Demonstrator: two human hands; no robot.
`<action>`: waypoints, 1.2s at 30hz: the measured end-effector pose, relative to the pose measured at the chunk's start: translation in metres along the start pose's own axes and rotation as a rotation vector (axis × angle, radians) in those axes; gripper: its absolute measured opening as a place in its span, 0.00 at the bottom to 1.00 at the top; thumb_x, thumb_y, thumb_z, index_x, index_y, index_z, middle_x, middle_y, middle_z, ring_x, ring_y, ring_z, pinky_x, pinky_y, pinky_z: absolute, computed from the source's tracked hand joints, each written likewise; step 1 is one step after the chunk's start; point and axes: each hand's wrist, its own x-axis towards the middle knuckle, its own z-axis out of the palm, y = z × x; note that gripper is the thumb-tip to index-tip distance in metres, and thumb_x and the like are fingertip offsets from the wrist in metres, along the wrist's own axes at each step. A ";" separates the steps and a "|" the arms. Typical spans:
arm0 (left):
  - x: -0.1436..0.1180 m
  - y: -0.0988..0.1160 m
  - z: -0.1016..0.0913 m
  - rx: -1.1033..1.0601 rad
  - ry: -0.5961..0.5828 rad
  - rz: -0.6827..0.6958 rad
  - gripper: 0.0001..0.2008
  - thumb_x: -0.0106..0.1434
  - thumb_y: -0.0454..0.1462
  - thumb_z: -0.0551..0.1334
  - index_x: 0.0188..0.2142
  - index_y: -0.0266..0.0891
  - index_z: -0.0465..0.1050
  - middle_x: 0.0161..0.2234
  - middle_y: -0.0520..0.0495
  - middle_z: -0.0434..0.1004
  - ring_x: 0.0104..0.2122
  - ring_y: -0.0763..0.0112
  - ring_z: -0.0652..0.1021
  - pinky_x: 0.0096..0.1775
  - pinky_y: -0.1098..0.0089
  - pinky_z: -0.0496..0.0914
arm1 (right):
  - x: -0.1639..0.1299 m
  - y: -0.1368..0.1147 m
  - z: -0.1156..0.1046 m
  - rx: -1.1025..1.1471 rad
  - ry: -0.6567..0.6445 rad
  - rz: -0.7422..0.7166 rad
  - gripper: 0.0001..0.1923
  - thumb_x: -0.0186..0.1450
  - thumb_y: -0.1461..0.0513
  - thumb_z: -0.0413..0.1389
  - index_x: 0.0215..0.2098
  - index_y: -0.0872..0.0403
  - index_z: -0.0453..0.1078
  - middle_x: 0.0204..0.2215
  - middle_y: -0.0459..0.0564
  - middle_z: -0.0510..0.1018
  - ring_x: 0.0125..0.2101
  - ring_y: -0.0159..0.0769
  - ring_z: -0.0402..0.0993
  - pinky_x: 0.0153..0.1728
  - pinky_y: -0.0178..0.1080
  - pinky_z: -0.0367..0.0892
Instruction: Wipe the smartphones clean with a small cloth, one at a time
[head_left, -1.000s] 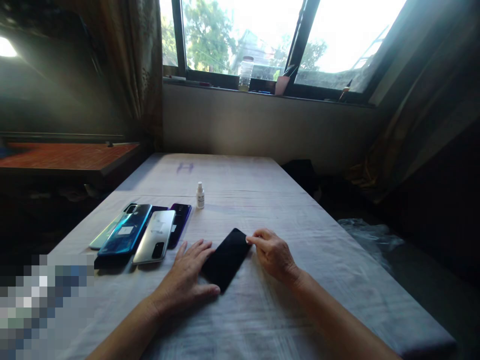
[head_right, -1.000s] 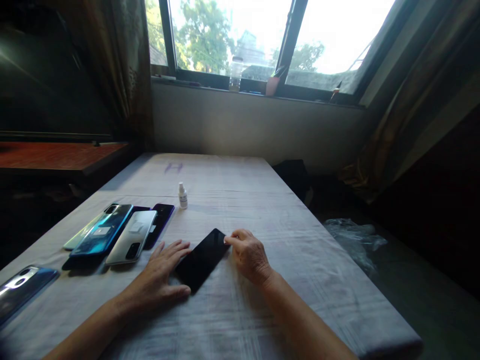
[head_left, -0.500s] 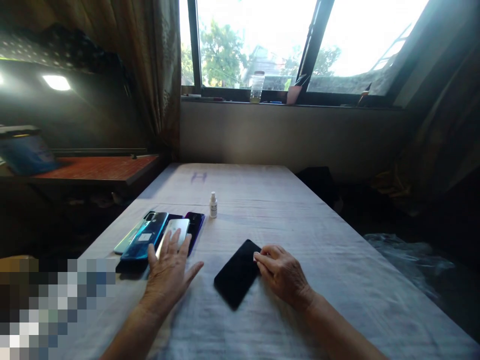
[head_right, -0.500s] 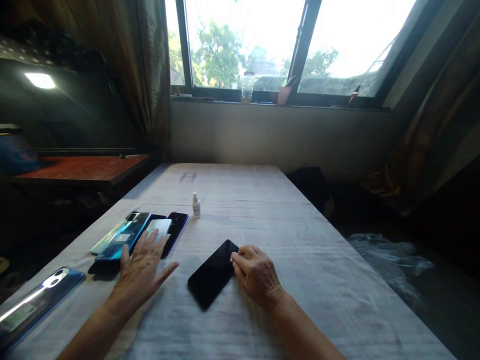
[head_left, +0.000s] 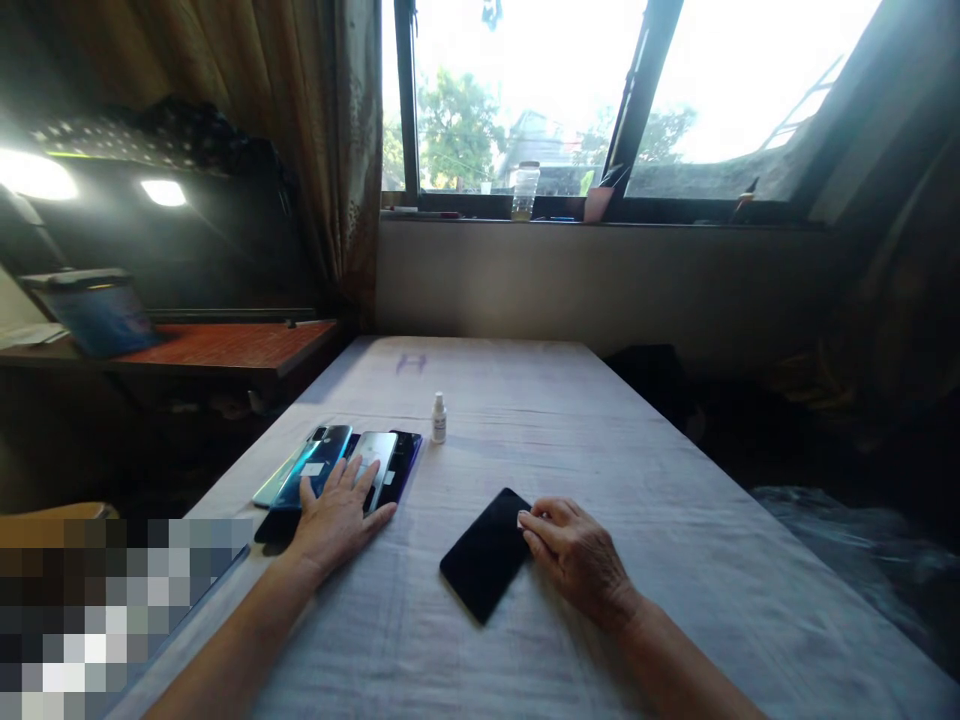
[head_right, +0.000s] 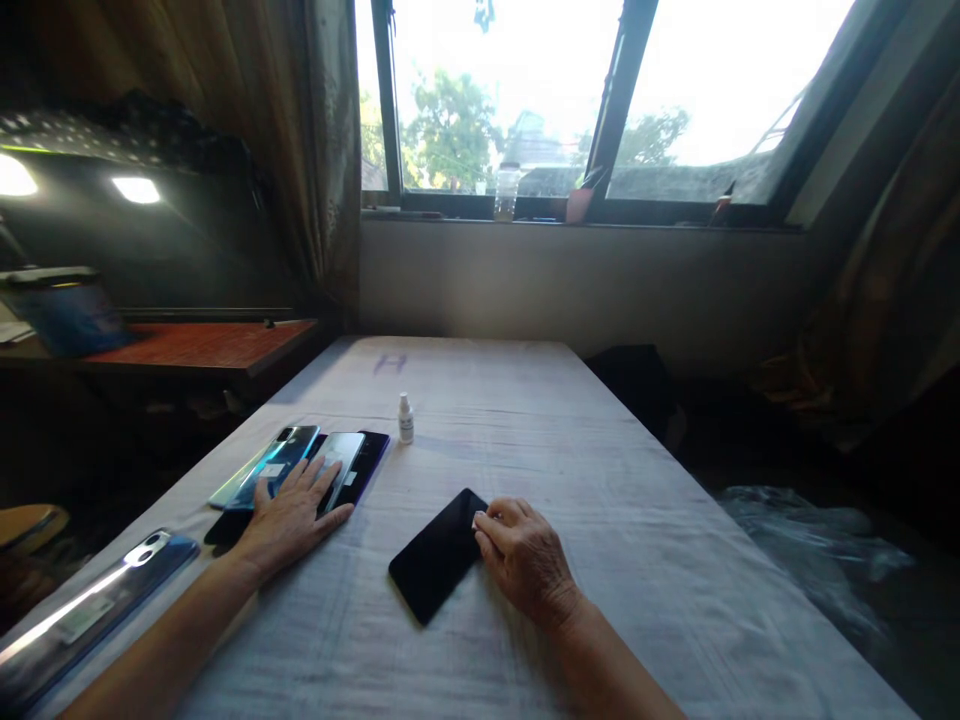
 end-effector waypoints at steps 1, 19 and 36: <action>0.002 0.000 0.000 -0.002 -0.003 0.003 0.35 0.67 0.55 0.53 0.69 0.43 0.58 0.70 0.34 0.53 0.69 0.40 0.55 0.60 0.29 0.43 | 0.000 0.001 0.000 -0.017 0.008 0.016 0.11 0.69 0.64 0.54 0.44 0.51 0.78 0.39 0.53 0.79 0.39 0.41 0.76 0.41 0.40 0.72; -0.025 0.051 0.025 -0.268 0.104 0.558 0.33 0.65 0.58 0.59 0.64 0.45 0.67 0.61 0.41 0.72 0.63 0.46 0.68 0.66 0.41 0.46 | 0.002 -0.004 -0.003 0.021 0.006 0.014 0.10 0.69 0.65 0.55 0.42 0.50 0.79 0.39 0.52 0.79 0.40 0.40 0.74 0.43 0.39 0.71; -0.036 0.068 0.023 -0.383 -0.068 0.636 0.43 0.56 0.57 0.69 0.66 0.45 0.64 0.66 0.35 0.65 0.66 0.39 0.63 0.64 0.34 0.46 | 0.002 0.001 0.000 -0.068 0.046 0.064 0.11 0.70 0.63 0.54 0.43 0.51 0.79 0.39 0.53 0.79 0.38 0.41 0.74 0.41 0.41 0.71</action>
